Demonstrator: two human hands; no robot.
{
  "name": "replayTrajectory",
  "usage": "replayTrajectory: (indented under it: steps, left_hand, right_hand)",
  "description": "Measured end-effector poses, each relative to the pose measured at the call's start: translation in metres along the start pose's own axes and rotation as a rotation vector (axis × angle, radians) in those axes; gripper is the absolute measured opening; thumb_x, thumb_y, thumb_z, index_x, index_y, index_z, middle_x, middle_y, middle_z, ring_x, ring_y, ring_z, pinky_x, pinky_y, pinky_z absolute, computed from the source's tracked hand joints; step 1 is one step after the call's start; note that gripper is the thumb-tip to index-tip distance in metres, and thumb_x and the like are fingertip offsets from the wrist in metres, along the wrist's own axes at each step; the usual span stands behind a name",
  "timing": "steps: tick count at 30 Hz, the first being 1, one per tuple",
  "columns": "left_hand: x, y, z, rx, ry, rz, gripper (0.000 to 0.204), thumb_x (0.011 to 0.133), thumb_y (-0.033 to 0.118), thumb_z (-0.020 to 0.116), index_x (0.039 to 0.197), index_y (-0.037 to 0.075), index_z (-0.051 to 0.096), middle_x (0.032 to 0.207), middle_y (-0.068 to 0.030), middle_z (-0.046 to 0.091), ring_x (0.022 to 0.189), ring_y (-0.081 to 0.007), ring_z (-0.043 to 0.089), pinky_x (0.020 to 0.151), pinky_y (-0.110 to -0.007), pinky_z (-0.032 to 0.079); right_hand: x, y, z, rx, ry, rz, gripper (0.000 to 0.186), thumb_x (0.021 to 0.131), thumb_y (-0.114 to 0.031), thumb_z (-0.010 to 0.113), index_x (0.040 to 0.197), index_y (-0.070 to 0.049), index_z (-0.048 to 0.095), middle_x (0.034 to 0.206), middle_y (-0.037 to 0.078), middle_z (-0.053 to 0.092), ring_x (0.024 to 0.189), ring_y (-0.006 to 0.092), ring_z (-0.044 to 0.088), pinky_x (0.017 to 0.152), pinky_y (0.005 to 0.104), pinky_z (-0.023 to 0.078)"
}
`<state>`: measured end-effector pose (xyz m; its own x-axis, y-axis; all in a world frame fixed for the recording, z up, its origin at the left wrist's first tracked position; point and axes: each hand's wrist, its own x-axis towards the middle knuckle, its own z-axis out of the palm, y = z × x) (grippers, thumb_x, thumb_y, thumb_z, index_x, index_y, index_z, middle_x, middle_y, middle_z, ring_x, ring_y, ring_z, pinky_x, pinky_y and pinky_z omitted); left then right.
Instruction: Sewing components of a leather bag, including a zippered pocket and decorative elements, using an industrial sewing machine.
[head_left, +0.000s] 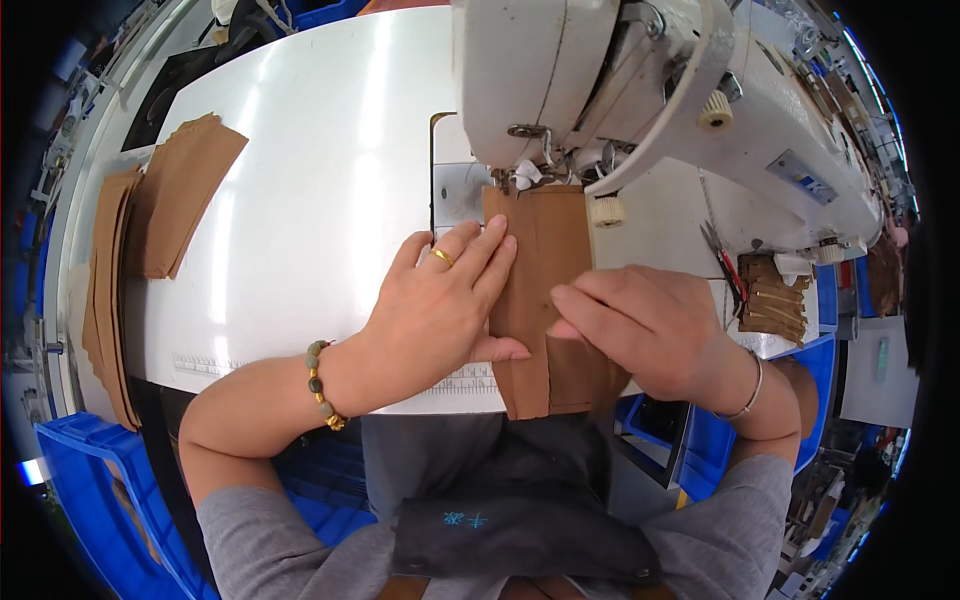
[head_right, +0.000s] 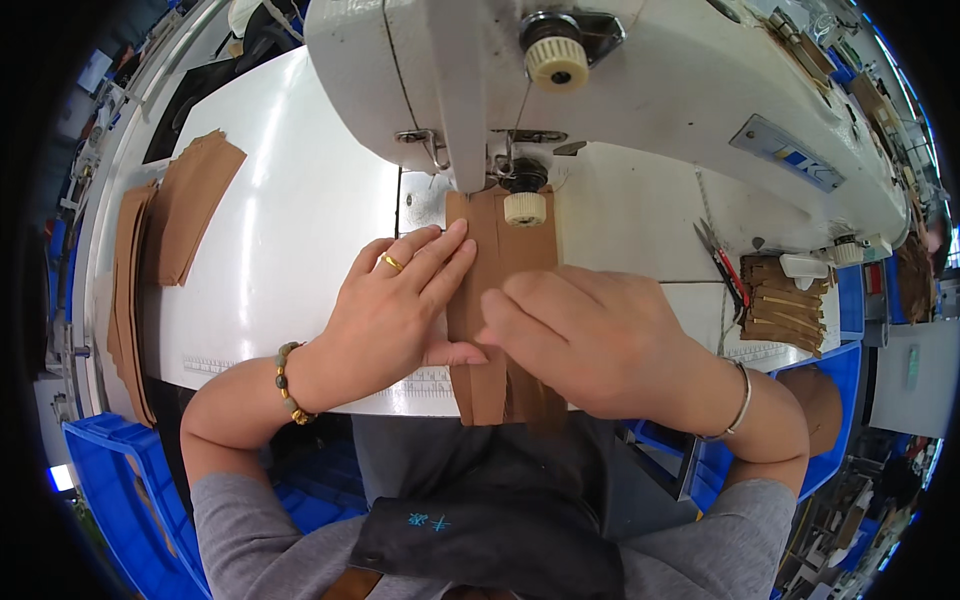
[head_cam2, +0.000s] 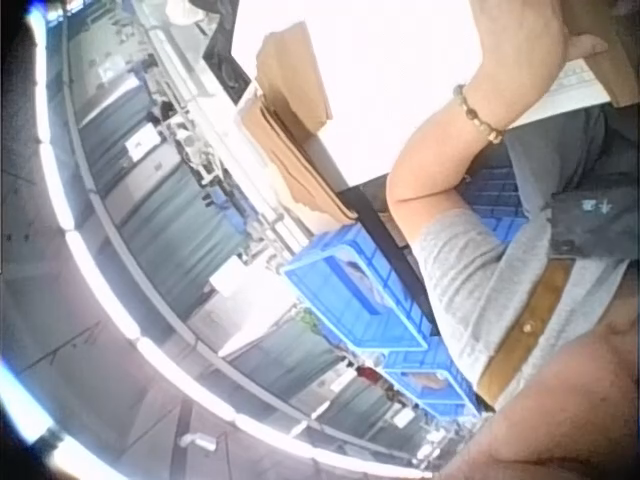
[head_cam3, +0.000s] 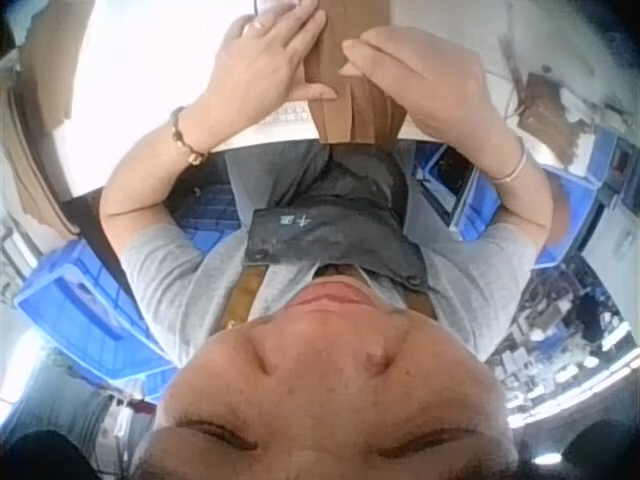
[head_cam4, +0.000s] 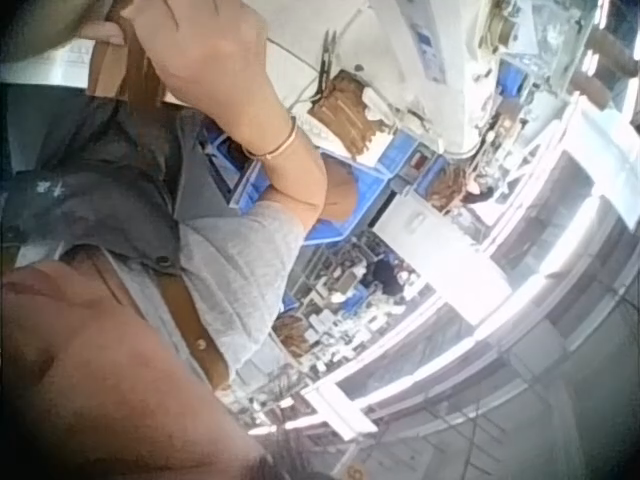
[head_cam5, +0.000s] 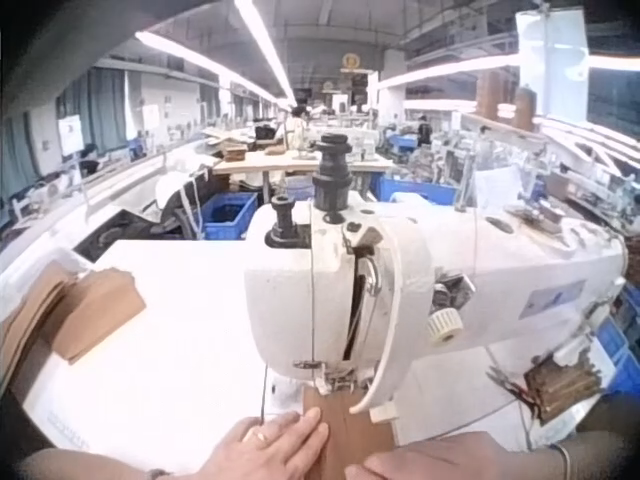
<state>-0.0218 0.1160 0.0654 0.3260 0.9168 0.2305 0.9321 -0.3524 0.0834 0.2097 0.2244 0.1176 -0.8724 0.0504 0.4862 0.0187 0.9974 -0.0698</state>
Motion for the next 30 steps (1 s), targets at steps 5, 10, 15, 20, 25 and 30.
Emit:
replayTrajectory:
  steps: [5, 10, 15, 20, 25, 30]
  left_hand:
    - [-0.002, -0.001, -0.001, -0.049, -0.072, -0.022, 0.105, 0.074, 0.074, 0.074, 0.144, -0.003, 0.058, 0.153, -0.0181, 0.054, 0.141, -0.0339, 0.051, 0.110, -0.046, 0.042]
    - [-0.001, -0.002, 0.002, -0.072, -0.009, -0.006, 0.110, 0.070, 0.075, 0.076, 0.141, -0.006, 0.055, 0.152, -0.0211, 0.052, 0.139, -0.0368, 0.051, 0.110, -0.047, 0.042]
    - [-0.001, -0.002, 0.002, -0.195, 0.076, -0.066, 0.112, 0.065, 0.075, 0.079, 0.137, -0.008, 0.055, 0.153, -0.0219, 0.051, 0.136, -0.0386, 0.052, 0.110, -0.049, 0.042]
    - [0.001, -0.003, 0.001, -0.133, 0.036, -0.037, 0.113, 0.065, 0.077, 0.078, 0.136, -0.008, 0.055, 0.153, -0.0217, 0.052, 0.135, -0.0388, 0.053, 0.109, -0.054, 0.042]
    - [0.002, -0.002, -0.002, -0.090, -0.033, -0.062, 0.114, 0.065, 0.080, 0.075, 0.136, -0.007, 0.055, 0.154, -0.0212, 0.052, 0.137, -0.0387, 0.052, 0.113, -0.061, 0.038]
    - [0.003, 0.000, -0.003, -0.058, -0.036, -0.060, 0.115, 0.065, 0.081, 0.074, 0.136, -0.008, 0.056, 0.154, -0.0209, 0.052, 0.137, -0.0384, 0.052, 0.116, -0.063, 0.036]
  right_hand:
    - [0.006, 0.014, 0.043, -0.146, 0.093, -0.089, 0.036, 0.076, -0.013, 0.073, 0.110, 0.000, 0.071, 0.104, 0.009, 0.069, 0.087, 0.0226, 0.071, 0.069, 0.0318, 0.060]
    - [0.001, 0.020, 0.069, -0.062, 0.093, -0.039, 0.032, 0.075, -0.013, 0.072, 0.104, -0.001, 0.070, 0.103, 0.008, 0.068, 0.095, 0.0207, 0.071, 0.080, 0.0314, 0.061]
    - [-0.005, 0.023, 0.076, -0.028, 0.108, -0.057, 0.031, 0.075, -0.013, 0.072, 0.104, -0.002, 0.070, 0.102, 0.007, 0.069, 0.094, 0.0220, 0.071, 0.083, 0.0336, 0.061]
    - [-0.002, 0.023, 0.074, -0.004, 0.086, -0.021, 0.034, 0.076, -0.014, 0.072, 0.108, -0.003, 0.070, 0.109, 0.008, 0.069, 0.096, 0.0234, 0.071, 0.085, 0.0347, 0.059]
    - [0.000, 0.024, 0.076, 0.014, 0.070, 0.161, 0.037, 0.083, -0.016, 0.075, 0.117, -0.002, 0.067, 0.130, 0.012, 0.066, 0.098, 0.0260, 0.070, 0.084, 0.0372, 0.057]
    - [-0.002, 0.027, 0.079, 0.069, -0.014, 0.160, 0.038, 0.087, -0.016, 0.076, 0.120, -0.001, 0.066, 0.137, 0.014, 0.063, 0.104, 0.0259, 0.069, 0.086, 0.0386, 0.056]
